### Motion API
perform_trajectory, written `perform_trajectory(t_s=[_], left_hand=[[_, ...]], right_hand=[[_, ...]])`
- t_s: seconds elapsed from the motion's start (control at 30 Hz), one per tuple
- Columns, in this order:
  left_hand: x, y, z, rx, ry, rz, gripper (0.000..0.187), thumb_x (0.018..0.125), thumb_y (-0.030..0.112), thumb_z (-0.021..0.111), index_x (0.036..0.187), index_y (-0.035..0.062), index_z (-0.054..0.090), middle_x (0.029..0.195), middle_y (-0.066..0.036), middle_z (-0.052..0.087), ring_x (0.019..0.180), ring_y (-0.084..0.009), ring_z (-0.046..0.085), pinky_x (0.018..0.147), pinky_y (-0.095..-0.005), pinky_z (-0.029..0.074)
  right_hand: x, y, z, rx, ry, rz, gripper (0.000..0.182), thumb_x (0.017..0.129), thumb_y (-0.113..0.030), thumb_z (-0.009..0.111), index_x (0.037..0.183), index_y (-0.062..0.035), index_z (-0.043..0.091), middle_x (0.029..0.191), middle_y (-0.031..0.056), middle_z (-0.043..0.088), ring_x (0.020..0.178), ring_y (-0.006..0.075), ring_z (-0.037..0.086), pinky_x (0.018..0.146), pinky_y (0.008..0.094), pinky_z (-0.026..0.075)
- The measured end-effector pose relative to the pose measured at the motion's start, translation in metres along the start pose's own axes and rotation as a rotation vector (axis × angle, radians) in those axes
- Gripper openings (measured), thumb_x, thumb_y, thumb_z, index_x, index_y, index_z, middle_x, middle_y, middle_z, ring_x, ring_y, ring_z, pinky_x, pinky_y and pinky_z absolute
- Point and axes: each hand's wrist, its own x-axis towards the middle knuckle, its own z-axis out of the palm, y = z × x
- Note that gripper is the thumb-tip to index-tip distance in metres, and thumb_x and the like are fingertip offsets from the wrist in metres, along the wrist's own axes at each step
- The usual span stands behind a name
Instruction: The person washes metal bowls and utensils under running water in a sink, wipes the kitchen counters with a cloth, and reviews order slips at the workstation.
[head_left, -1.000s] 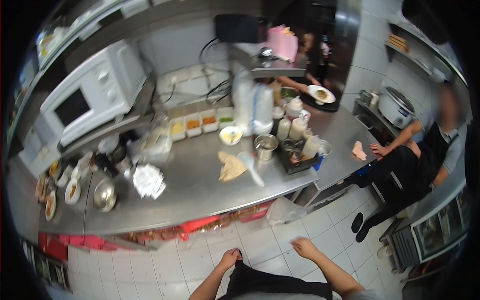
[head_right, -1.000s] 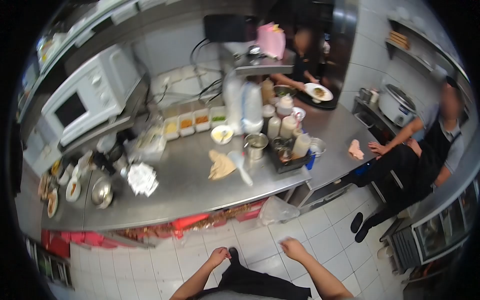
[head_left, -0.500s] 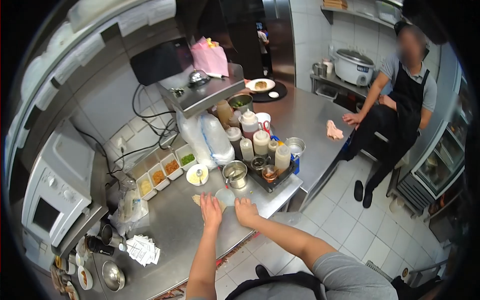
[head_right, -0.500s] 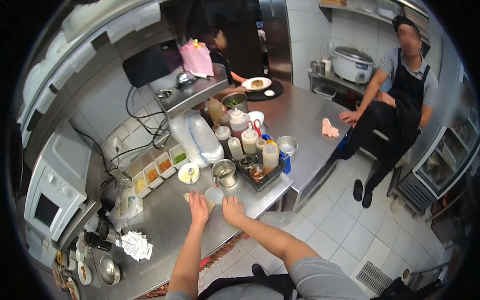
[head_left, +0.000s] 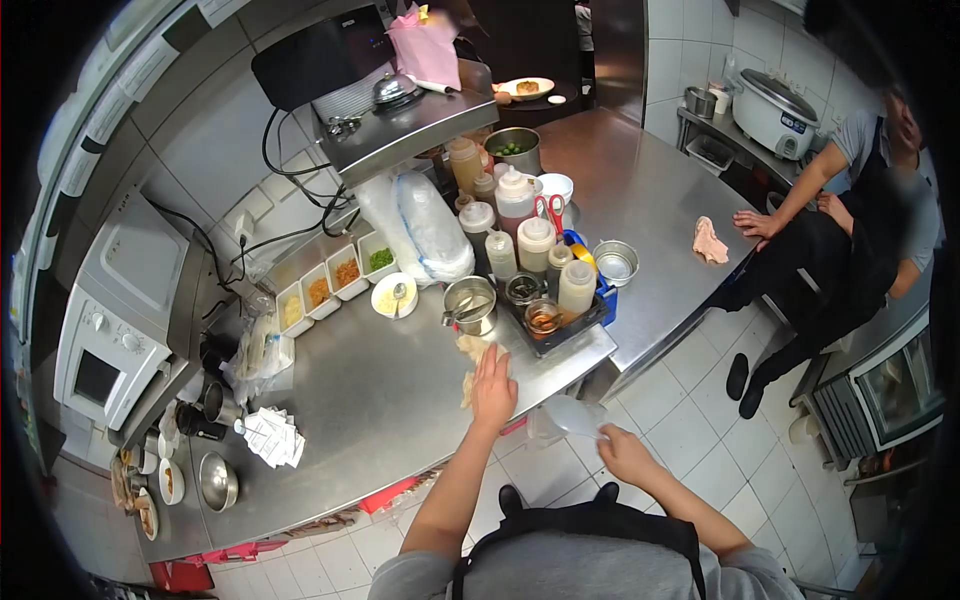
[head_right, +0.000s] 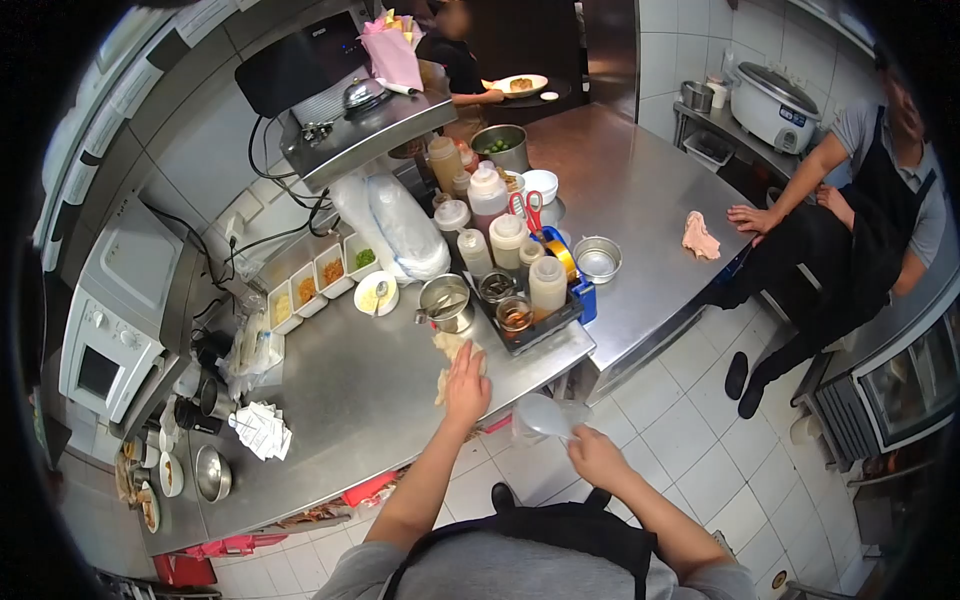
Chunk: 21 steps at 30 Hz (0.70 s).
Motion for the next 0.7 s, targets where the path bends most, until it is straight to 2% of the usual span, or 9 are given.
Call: perform_trajectory(t_s=[0.17, 0.3, 0.37, 0.43, 0.5, 0.53, 0.6, 0.67, 0.7], left_hand=[[0.024, 0.023, 0.027, -0.135, -0.011, -0.017, 0.033, 0.069, -0.001, 0.053, 0.101, 0.0043, 0.057, 0.129, -0.015, 0.048, 0.116, -0.0340, 0.047, 0.096, -0.0414, 0.039], [-0.026, 0.060, 0.036, -0.202, 0.058, -0.010, 0.013, 0.071, -0.003, 0.055, 0.080, 0.0026, 0.061, 0.106, -0.014, 0.062, 0.098, -0.0293, 0.059, 0.084, -0.0382, 0.047], [-0.056, 0.088, 0.050, -0.450, 0.054, -0.059, 0.007, 0.074, -0.002, 0.056, 0.073, 0.0024, 0.062, 0.094, -0.014, 0.065, 0.092, -0.0265, 0.062, 0.080, -0.0339, 0.049], [-0.073, 0.145, 0.097, -0.822, -0.013, -0.174, 0.008, 0.076, -0.002, 0.056, 0.074, 0.0021, 0.062, 0.090, -0.015, 0.065, 0.089, -0.0265, 0.063, 0.078, -0.0316, 0.049], [-0.034, 0.193, 0.102, -0.814, 0.063, -0.104, 0.008, 0.077, -0.002, 0.056, 0.075, 0.0019, 0.062, 0.090, -0.014, 0.066, 0.090, -0.0275, 0.063, 0.079, -0.0318, 0.049], [-0.009, 0.214, 0.100, -0.814, 0.099, -0.072, 0.008, 0.077, -0.002, 0.056, 0.076, 0.0018, 0.062, 0.090, -0.014, 0.066, 0.090, -0.0280, 0.063, 0.079, -0.0318, 0.049], [0.040, 0.238, 0.100, -0.767, 0.117, -0.020, 0.008, 0.077, -0.003, 0.056, 0.077, 0.0027, 0.062, 0.096, -0.015, 0.065, 0.092, -0.0276, 0.063, 0.081, -0.0325, 0.049], [0.077, 0.231, 0.127, -0.756, 0.045, 0.063, 0.021, 0.077, 0.008, 0.064, 0.097, 0.0080, 0.062, 0.118, -0.019, 0.056, 0.110, -0.0306, 0.054, 0.091, -0.0399, 0.043], [0.080, 0.236, 0.130, -0.491, -0.033, 0.080, 0.030, 0.076, 0.013, 0.065, 0.105, 0.0097, 0.059, 0.123, -0.020, 0.051, 0.115, -0.0324, 0.049, 0.094, -0.0414, 0.040]], right_hand=[[-0.048, 0.064, -0.064, 0.010, -0.036, 0.197, 0.031, 0.086, -0.020, 0.049, 0.105, 0.0040, 0.054, 0.086, 0.0291, 0.061, 0.086, 0.0436, 0.059, 0.078, 0.0460, 0.046], [-0.059, 0.093, -0.107, -0.019, 0.008, 0.158, 0.031, 0.087, -0.022, 0.052, 0.105, 0.0036, 0.055, 0.082, 0.0260, 0.062, 0.082, 0.0422, 0.061, 0.073, 0.0453, 0.047], [-0.064, 0.106, -0.119, 0.041, 0.036, 0.193, 0.031, 0.086, -0.023, 0.053, 0.103, 0.0024, 0.056, 0.079, 0.0239, 0.063, 0.077, 0.0407, 0.062, 0.069, 0.0437, 0.048], [-0.065, 0.117, -0.134, 0.061, 0.061, 0.197, 0.030, 0.085, -0.027, 0.058, 0.100, -0.0005, 0.058, 0.074, 0.0205, 0.062, 0.070, 0.0347, 0.063, 0.064, 0.0390, 0.048], [-0.073, 0.122, -0.138, 0.097, 0.086, 0.247, 0.030, 0.085, -0.029, 0.059, 0.098, -0.0016, 0.059, 0.072, 0.0195, 0.062, 0.068, 0.0318, 0.063, 0.062, 0.0373, 0.048], [-0.077, 0.135, -0.134, 0.147, 0.143, 0.192, 0.026, 0.086, -0.026, 0.060, 0.095, -0.0019, 0.059, 0.066, 0.0111, 0.058, 0.056, 0.0148, 0.052, 0.053, 0.0301, 0.041], [-0.082, 0.143, -0.137, 0.158, 0.165, 0.203, 0.027, 0.085, -0.027, 0.061, 0.096, -0.0020, 0.059, 0.066, 0.0110, 0.059, 0.056, 0.0154, 0.053, 0.053, 0.0307, 0.041], [-0.086, 0.147, -0.144, 0.163, 0.179, 0.217, 0.026, 0.085, -0.026, 0.061, 0.095, -0.0025, 0.059, 0.067, 0.0107, 0.059, 0.058, 0.0161, 0.053, 0.054, 0.0311, 0.042], [-0.091, 0.150, -0.147, 0.125, 0.211, 0.230, 0.025, 0.084, -0.025, 0.061, 0.094, -0.0020, 0.059, 0.068, 0.0121, 0.059, 0.059, 0.0195, 0.055, 0.055, 0.0318, 0.043]])
